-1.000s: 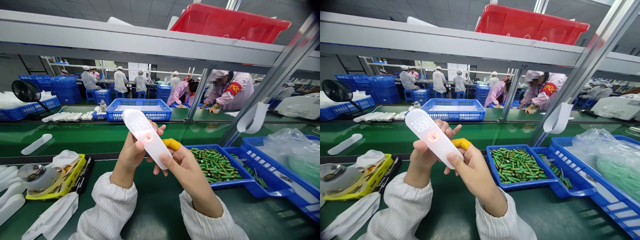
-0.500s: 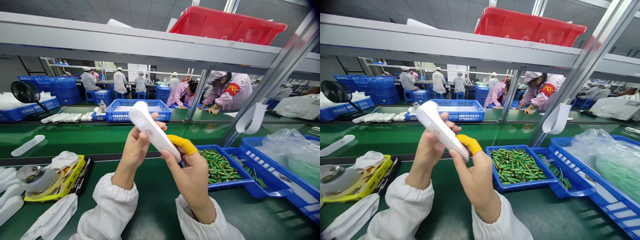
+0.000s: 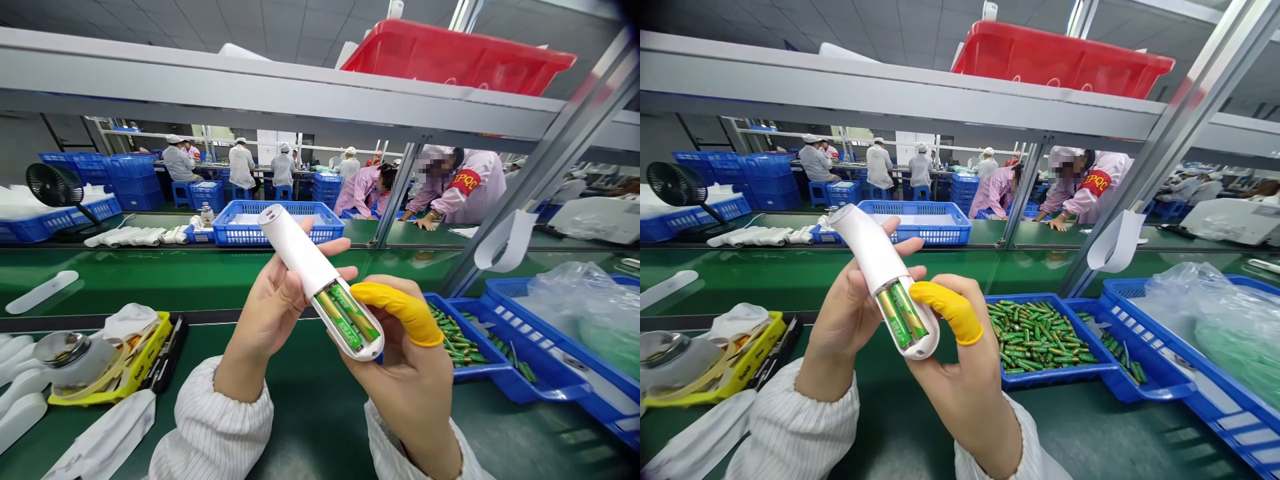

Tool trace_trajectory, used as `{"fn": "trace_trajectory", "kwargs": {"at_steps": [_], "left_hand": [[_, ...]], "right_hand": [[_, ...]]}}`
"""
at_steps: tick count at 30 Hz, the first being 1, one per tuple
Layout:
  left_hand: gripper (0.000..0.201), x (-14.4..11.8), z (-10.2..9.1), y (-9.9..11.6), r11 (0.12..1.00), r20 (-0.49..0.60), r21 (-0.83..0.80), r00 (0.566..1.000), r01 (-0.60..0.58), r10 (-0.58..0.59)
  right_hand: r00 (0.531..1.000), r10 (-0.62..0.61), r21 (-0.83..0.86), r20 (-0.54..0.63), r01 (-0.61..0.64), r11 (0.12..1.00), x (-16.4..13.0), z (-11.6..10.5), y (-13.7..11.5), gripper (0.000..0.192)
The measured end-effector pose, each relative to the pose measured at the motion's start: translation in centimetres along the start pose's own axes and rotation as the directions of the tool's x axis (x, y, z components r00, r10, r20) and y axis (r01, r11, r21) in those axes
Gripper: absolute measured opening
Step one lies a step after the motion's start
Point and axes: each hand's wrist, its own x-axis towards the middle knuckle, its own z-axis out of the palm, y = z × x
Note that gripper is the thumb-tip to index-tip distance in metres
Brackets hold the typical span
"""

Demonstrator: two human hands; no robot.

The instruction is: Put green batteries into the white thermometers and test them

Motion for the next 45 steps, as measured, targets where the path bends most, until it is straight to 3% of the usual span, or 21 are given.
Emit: {"fn": "trace_trajectory", "kwargs": {"at_steps": [5, 9, 13, 18, 36, 45], "left_hand": [[0.058, -0.27, 0.24, -0.05, 0.988, -0.042, 0.094, 0.991, -0.12, 0.124], [0.058, -0.55, 0.5, 0.06, 0.952, -0.081, 0.18, 0.961, -0.248, 0.266], [0.06, -0.82, 0.75, 0.23, 0.925, -0.121, 0.249, 0.938, -0.288, 0.325], [0.057, -0.95, 0.95, 0.42, 0.925, -0.058, 0.24, 0.947, -0.294, 0.316], [0.058, -0.62, 0.31, -0.07, 0.942, -0.124, 0.25, 0.958, -0.223, 0.26], [0.057, -0.17, 0.25, -0.25, 0.961, -0.077, 0.188, 0.973, -0.201, 0.218]], "right_hand": [[0.994, 0.018, 0.063, 0.105, -0.024, 0.998, 0.08, -0.36, 0.05, 0.052], [0.992, 0.033, 0.06, 0.121, -0.041, 0.997, -0.31, -0.4, 0.09, 0.059], [0.993, 0.04, 0.033, 0.111, -0.044, 0.998, -0.63, -0.43, 0.07, 0.057], [0.992, 0.032, 0.042, 0.122, -0.038, 0.998, -0.59, -0.57, -0.12, 0.053], [0.993, 0.025, -0.062, 0.115, -0.018, 0.998, -0.62, -0.59, -0.11, 0.046], [0.994, -0.001, -0.071, 0.109, 0.009, 0.997, -0.43, -0.4, 0.06, 0.042]]}}
